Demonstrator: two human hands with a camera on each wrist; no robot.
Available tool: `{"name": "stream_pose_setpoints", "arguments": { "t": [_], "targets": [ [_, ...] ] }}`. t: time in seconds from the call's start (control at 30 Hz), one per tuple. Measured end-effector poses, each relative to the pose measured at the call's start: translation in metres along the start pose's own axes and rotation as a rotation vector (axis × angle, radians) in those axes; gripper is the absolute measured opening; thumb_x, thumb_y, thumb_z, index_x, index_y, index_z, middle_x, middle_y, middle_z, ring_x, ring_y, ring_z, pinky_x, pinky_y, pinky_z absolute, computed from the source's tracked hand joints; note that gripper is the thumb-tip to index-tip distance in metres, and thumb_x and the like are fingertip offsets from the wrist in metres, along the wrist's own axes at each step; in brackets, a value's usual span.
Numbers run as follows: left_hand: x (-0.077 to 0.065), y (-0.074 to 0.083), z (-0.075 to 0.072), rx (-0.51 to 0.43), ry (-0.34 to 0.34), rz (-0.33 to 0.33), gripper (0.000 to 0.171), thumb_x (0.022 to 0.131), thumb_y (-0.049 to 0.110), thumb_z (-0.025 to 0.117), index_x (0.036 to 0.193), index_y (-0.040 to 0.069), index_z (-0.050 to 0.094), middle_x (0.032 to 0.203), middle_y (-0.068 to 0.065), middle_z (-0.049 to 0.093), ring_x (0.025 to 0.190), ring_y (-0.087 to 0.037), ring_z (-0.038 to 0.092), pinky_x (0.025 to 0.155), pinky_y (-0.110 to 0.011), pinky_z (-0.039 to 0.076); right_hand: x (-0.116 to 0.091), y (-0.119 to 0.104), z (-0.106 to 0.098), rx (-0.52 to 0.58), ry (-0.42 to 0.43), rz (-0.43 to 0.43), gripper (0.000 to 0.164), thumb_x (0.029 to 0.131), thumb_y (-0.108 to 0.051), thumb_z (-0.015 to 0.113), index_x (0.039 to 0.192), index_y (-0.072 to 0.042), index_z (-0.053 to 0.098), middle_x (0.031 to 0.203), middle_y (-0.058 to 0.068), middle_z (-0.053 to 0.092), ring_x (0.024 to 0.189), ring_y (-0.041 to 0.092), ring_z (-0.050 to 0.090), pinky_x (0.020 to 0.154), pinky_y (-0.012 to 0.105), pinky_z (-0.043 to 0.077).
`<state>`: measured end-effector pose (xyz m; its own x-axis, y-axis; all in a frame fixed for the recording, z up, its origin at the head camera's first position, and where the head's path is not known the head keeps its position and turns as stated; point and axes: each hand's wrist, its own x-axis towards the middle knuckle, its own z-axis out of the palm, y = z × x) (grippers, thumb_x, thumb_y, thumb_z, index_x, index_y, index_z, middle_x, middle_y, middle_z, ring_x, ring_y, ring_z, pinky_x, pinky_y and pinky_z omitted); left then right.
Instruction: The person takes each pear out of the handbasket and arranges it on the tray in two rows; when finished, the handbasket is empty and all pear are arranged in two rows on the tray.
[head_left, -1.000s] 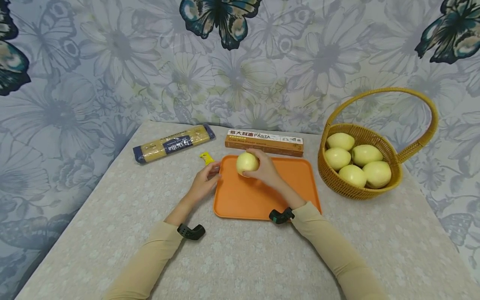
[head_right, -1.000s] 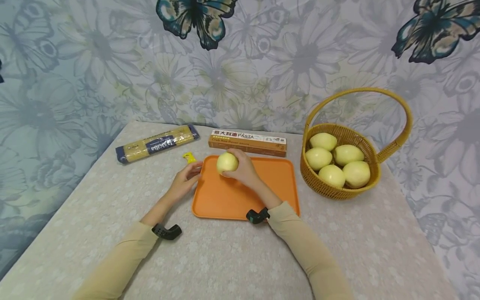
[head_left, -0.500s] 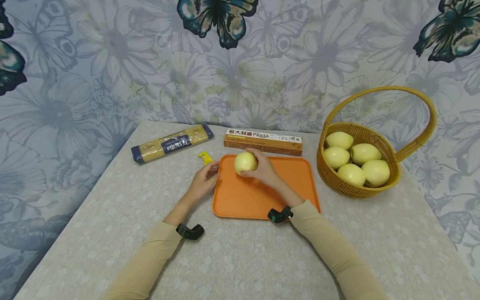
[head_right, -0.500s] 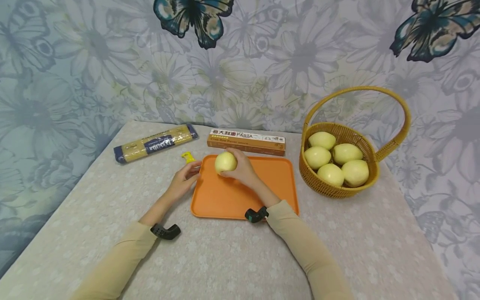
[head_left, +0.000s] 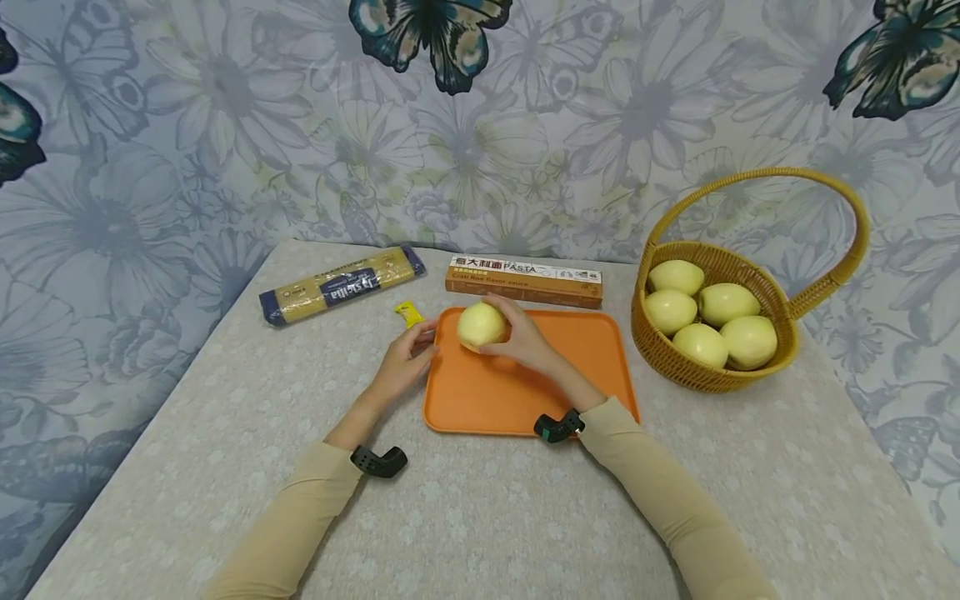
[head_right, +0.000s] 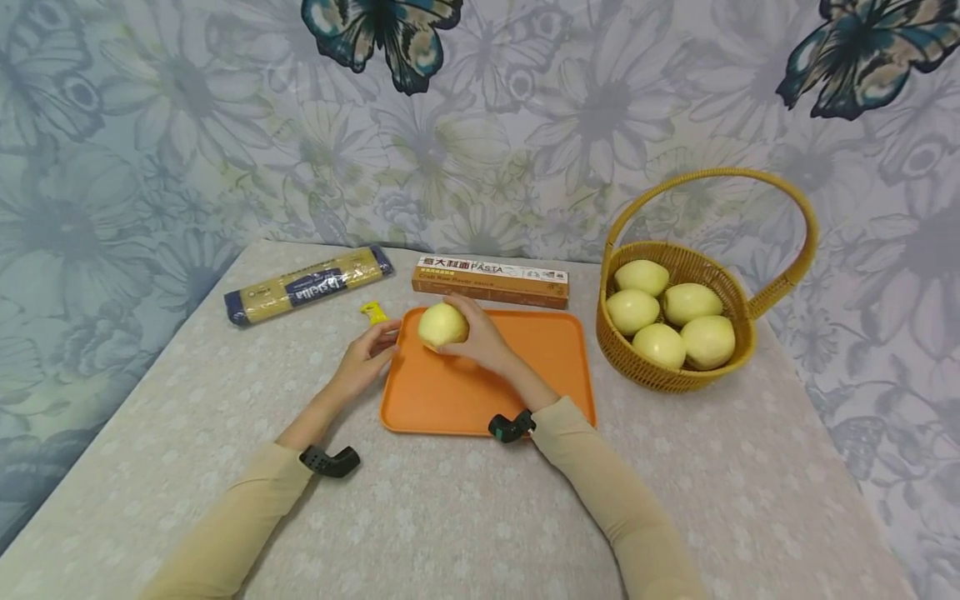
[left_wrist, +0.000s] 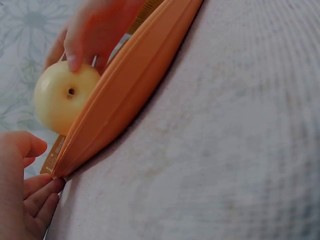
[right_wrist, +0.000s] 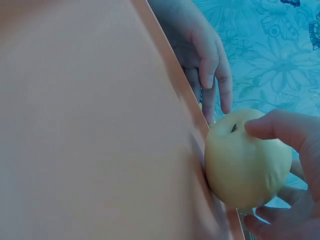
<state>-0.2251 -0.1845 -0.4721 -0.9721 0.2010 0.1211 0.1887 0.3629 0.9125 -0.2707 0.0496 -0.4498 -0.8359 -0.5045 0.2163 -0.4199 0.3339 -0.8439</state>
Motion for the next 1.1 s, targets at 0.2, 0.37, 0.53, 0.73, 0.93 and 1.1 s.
{"name": "stream_pose_setpoints", "arguments": {
  "t": [0.2, 0.37, 0.53, 0.73, 0.93, 1.1],
  "targets": [
    [0.006, -0.023, 0.001, 0.025, 0.024, 0.033, 0.047, 0.096, 0.011, 0.055, 0.139, -0.002, 0.043, 0.139, -0.023, 0.048, 0.123, -0.038, 0.052, 0.107, -0.050, 0.043, 0.004, 0.012, 0.002, -0.013, -0.005, -0.027, 0.073, 0.076, -0.003, 0.078, 0.140, -0.002, 0.043, 0.148, 0.019, 0.038, 0.140, 0.033, 0.034, 0.116, 0.050, 0.033],
    [0.006, -0.022, 0.001, 0.037, 0.026, 0.030, 0.046, 0.096, 0.011, 0.055, 0.139, -0.002, 0.043, 0.138, -0.023, 0.050, 0.123, -0.037, 0.053, 0.106, -0.050, 0.044, 0.004, 0.013, 0.004, -0.023, -0.010, -0.023, 0.075, 0.075, -0.005, 0.079, 0.141, -0.005, 0.042, 0.141, 0.016, 0.044, 0.132, 0.032, 0.042, 0.110, 0.046, 0.042],
    [0.003, -0.008, 0.000, 0.036, 0.016, 0.013, 0.046, 0.096, 0.008, 0.055, 0.138, -0.004, 0.043, 0.137, -0.025, 0.050, 0.123, -0.038, 0.052, 0.106, -0.050, 0.044, 0.004, 0.012, 0.004, -0.030, 0.010, 0.001, 0.077, 0.073, -0.007, 0.081, 0.140, -0.007, 0.043, 0.138, 0.016, 0.043, 0.127, 0.032, 0.044, 0.106, 0.046, 0.045],
    [-0.001, 0.008, -0.003, 0.017, 0.001, -0.001, 0.047, 0.095, 0.004, 0.054, 0.138, -0.009, 0.042, 0.136, -0.030, 0.048, 0.123, -0.042, 0.051, 0.106, -0.053, 0.042, 0.004, 0.012, 0.004, -0.040, 0.022, 0.019, 0.076, 0.072, -0.009, 0.082, 0.138, -0.005, 0.044, 0.136, 0.017, 0.043, 0.123, 0.032, 0.046, 0.104, 0.047, 0.045],
    [0.004, -0.014, 0.002, 0.043, 0.020, -0.004, 0.046, 0.096, 0.010, 0.054, 0.140, -0.002, 0.042, 0.137, -0.024, 0.050, 0.123, -0.037, 0.052, 0.106, -0.049, 0.045, 0.004, 0.010, -0.001, 0.002, 0.032, 0.061, 0.076, 0.075, -0.014, 0.081, 0.138, -0.005, 0.041, 0.137, 0.020, 0.038, 0.121, 0.037, 0.048, 0.102, 0.051, 0.047],
    [0.006, -0.022, 0.003, 0.026, 0.021, 0.016, 0.046, 0.096, 0.011, 0.055, 0.140, 0.000, 0.043, 0.137, -0.022, 0.050, 0.123, -0.036, 0.053, 0.105, -0.049, 0.046, 0.000, 0.004, -0.016, 0.057, 0.074, 0.095, 0.065, 0.084, -0.014, 0.072, 0.139, -0.001, 0.041, 0.139, 0.020, 0.039, 0.125, 0.040, 0.044, 0.102, 0.054, 0.044]
  ]
}}
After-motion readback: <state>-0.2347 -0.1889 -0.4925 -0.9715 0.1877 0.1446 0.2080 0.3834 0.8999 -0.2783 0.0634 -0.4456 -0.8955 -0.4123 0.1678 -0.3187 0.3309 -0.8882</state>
